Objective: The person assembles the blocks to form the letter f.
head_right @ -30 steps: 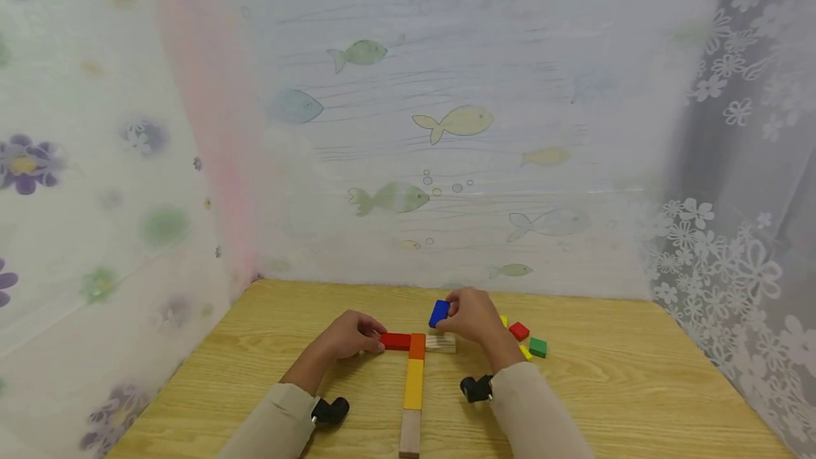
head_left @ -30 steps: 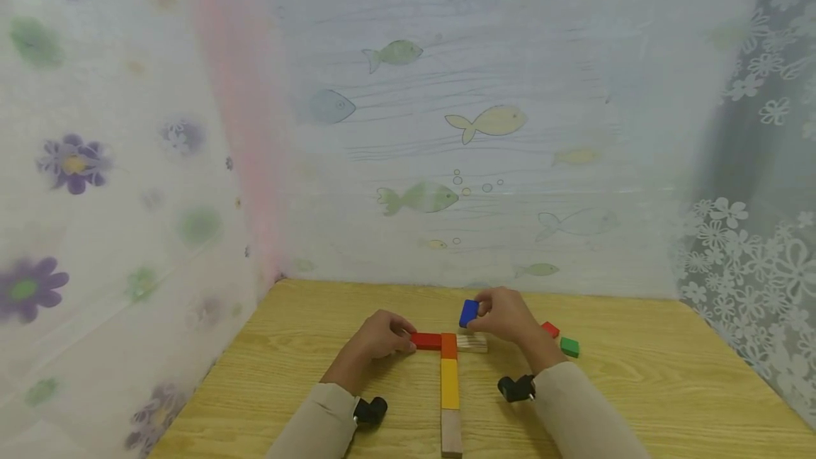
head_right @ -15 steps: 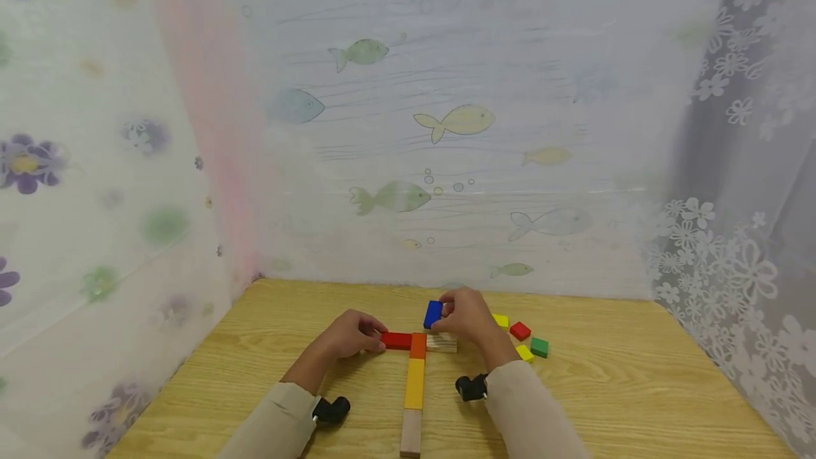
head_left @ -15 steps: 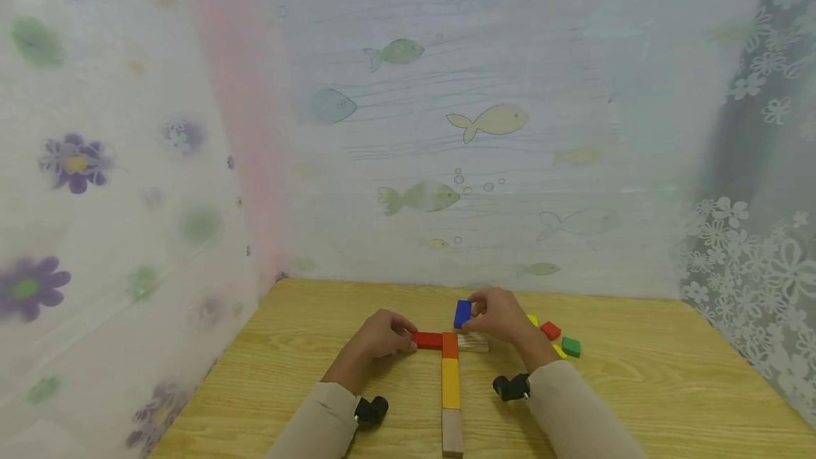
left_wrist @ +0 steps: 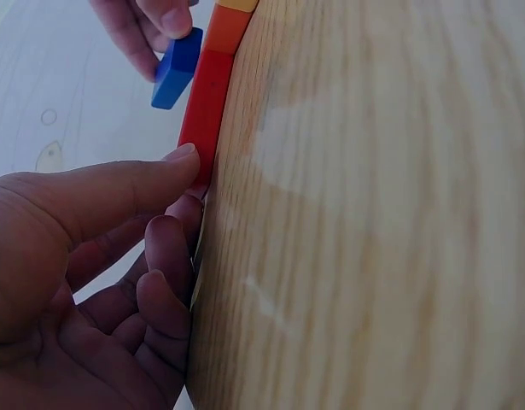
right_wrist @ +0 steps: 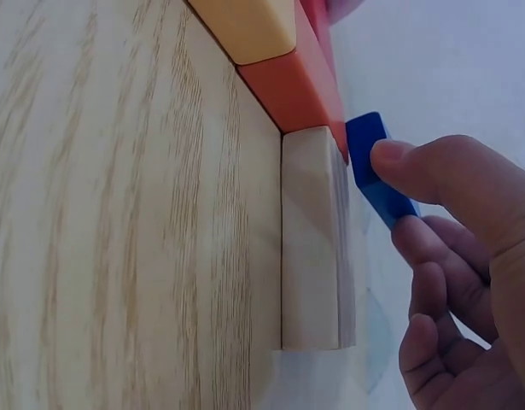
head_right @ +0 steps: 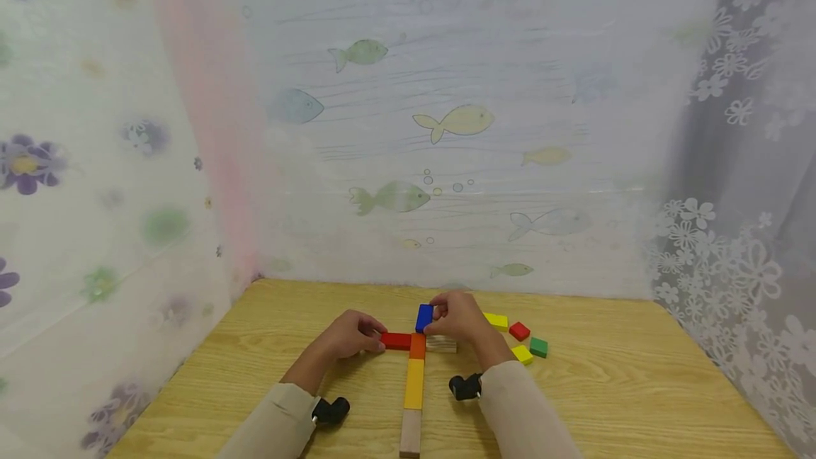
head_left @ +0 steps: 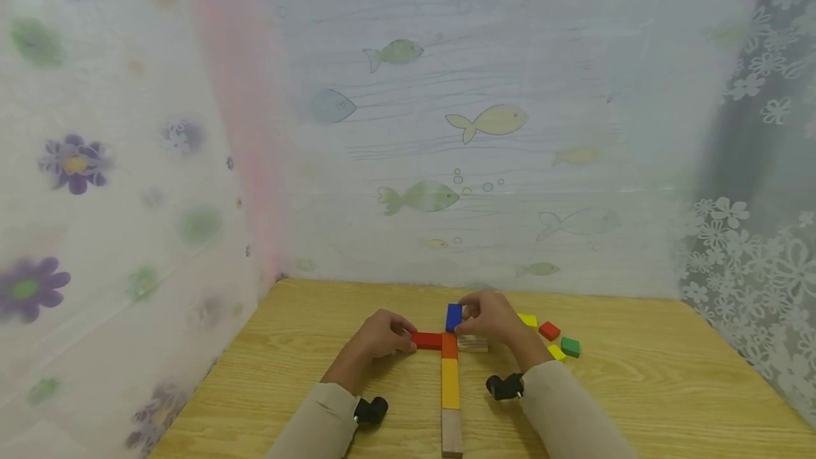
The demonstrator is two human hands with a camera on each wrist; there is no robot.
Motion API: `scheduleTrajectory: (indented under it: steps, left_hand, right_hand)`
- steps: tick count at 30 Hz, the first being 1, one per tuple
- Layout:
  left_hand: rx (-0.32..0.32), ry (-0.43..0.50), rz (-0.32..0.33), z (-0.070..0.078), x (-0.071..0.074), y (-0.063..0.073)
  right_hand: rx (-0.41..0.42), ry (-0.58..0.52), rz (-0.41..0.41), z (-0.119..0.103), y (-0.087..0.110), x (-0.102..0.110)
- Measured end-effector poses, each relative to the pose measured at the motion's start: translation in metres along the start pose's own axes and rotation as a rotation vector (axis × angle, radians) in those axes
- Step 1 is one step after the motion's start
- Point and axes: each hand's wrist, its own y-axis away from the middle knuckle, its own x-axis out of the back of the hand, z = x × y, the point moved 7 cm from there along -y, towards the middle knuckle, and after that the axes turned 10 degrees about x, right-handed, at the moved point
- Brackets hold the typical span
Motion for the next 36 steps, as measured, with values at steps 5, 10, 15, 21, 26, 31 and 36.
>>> scheduleTrajectory:
  steps: [5,10,15,21,26,31,36]
  left_hand:
    - [0.006,0.001,0.001,0.0,0.001,-0.001]
    - [0.013,-0.001,0.007,-0.003,0.001,-0.002]
    - [0.011,0.002,0.004,-0.004,0.0,-0.003]
    - [0.006,0.012,0.007,-0.004,0.0,-0.003]
    - [0.007,0.024,0.008,-0.004,0.001,-0.002]
    - [0.014,0.025,0.006,-0.004,0.001,-0.001]
    - [0.007,0.019,0.005,-0.002,0.001,0.0]
  right_hand:
    - [0.007,0.007,-0.005,0.001,-0.003,-0.003]
    - [0.028,0.007,-0.023,-0.001,-0.005,-0.006]
    - [0.054,-0.008,-0.031,-0.001,-0.006,-0.007]
    - [0.054,-0.037,-0.043,0.002,-0.007,-0.011]
    - [0.041,-0.039,-0.05,0.003,-0.007,-0.012]
    - [0.025,-0.048,-0.061,0.002,-0.005,-0.012]
    - [0.021,-0.05,-0.064,0.002,-0.004,-0.013]
